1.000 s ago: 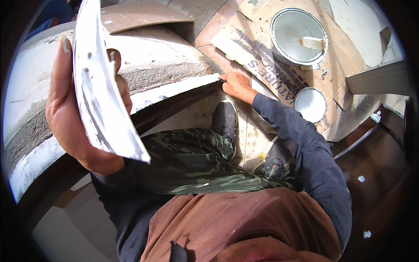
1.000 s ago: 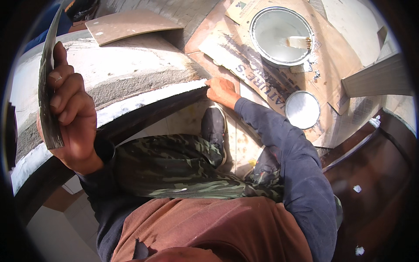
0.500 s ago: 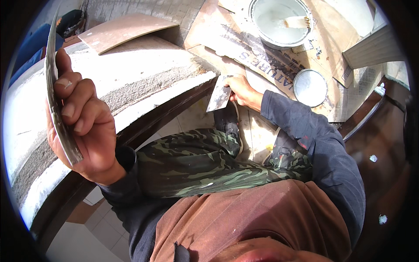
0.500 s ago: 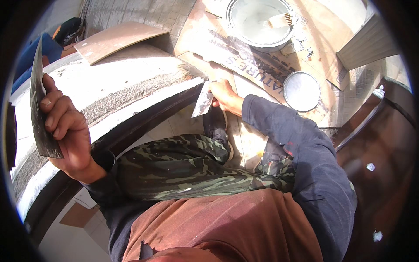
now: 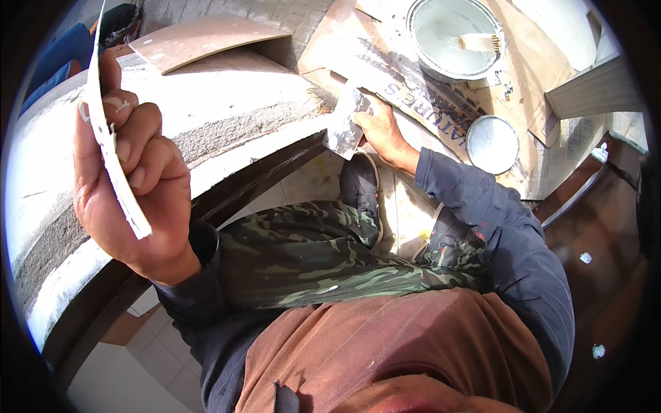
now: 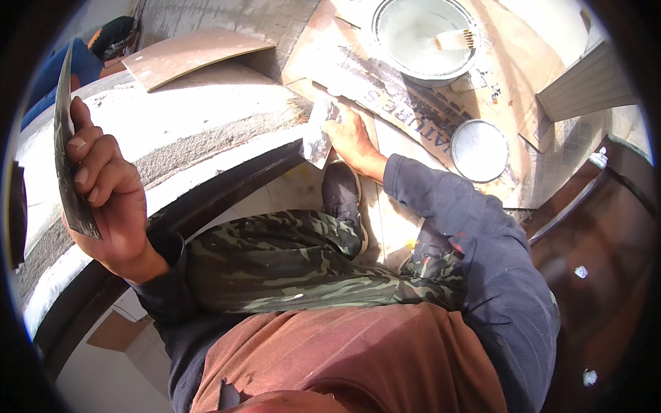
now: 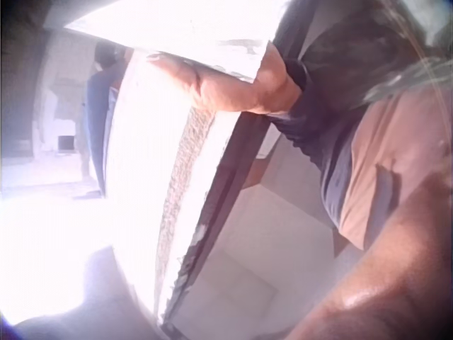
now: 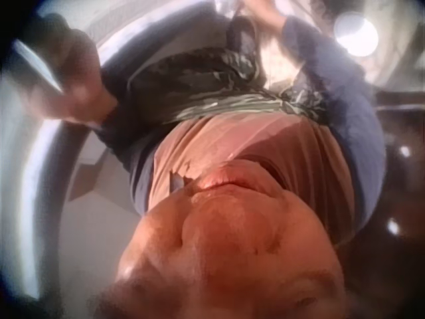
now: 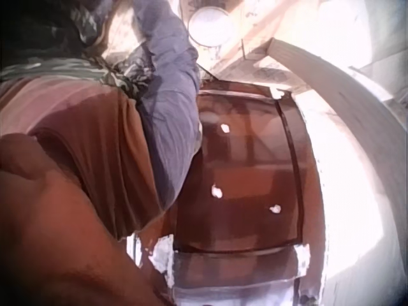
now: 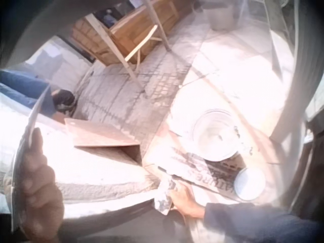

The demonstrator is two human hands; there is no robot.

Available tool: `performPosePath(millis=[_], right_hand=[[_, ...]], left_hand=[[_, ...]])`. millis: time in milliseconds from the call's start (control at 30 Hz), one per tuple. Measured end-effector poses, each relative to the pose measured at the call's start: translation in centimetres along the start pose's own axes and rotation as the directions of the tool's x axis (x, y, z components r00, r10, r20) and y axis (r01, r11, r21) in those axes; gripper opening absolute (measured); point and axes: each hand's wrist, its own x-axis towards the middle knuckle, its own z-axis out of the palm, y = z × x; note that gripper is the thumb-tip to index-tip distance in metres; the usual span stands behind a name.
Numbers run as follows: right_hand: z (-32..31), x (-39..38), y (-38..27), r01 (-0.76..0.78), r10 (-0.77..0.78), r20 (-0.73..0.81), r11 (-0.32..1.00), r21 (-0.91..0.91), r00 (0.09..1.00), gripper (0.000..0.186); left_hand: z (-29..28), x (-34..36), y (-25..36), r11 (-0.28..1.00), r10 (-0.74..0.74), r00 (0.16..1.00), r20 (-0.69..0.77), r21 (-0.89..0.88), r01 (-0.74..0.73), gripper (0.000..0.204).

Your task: The person applies white plaster to a wall and door frame using a putty knife and a larger trowel. They repeatedly scoop plaster from a can, spread it along the frame, and smooth the surface. The person works on both vertical and horizontal sections of the frame.

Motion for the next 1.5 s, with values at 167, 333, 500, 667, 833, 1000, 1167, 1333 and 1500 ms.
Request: performPosePath(millis=[167,333,500,667,833,1000,1167,1333,1500], right_hand=[[-3.7,-3.2,-8.0,-0.075,0.073,0.252,0.997,-0.001,0.965,0.034],[-6.2,-5.2,-17.7,-0.224,0.211,0.202,0.974,0.044,0.956,0.019],[-7.6,-8.0,-24.9,0.452,-0.409,0.205,0.853,-0.260,0.889,0.028],[-8.0,-4.5,-16.6,0.107,-0.017,0.231,0.916,-0.386,0.973,0.031],[-7.5,-3.4,-4.5,0.386,-0.157,0.361,0.538,-0.749,0.919,0.038],[-2.8,-2.3,1.5,0.417,-0.287,0.319,0.414,-0.809,0.903,0.027],[-1.5,0.3,4.8,0.410,-0.171,0.373,0.342,-0.845,0.912,0.026],[-0.3,-2.1,3.1,0.652,-0.467,0.472,0.382,-0.655,0.748,0.032],[-2.0,-4.7,-2.3,0.625,-0.553,0.314,0.565,-0.539,0.772,0.040]], left_hand=[[0.4,-1.1,-0.2,0.986,0.166,0.971,-0.172,0.024,-0.164,0.049],[0.7,-0.3,-1.8,0.972,0.231,0.921,-0.314,0.112,-0.206,0.035],[-0.5,1.4,-3.1,0.979,0.179,0.952,-0.250,-0.049,-0.197,0.030],[-1.9,-0.4,-1.2,0.980,0.196,0.977,-0.083,0.032,-0.194,0.031],[-1.0,-3.5,-0.6,0.907,0.364,0.930,-0.056,0.248,-0.340,0.037],[-0.6,-5.3,0.0,0.956,0.266,0.963,-0.033,0.137,-0.259,0.038],[-1.0,-6.3,-0.7,0.968,0.246,0.968,-0.049,0.071,-0.242,0.038],[-0.6,-7.1,-0.7,0.958,0.281,0.951,-0.126,0.095,-0.270,0.038],[0.4,-6.9,-1.6,0.933,0.332,0.923,-0.194,0.210,-0.291,0.030]])
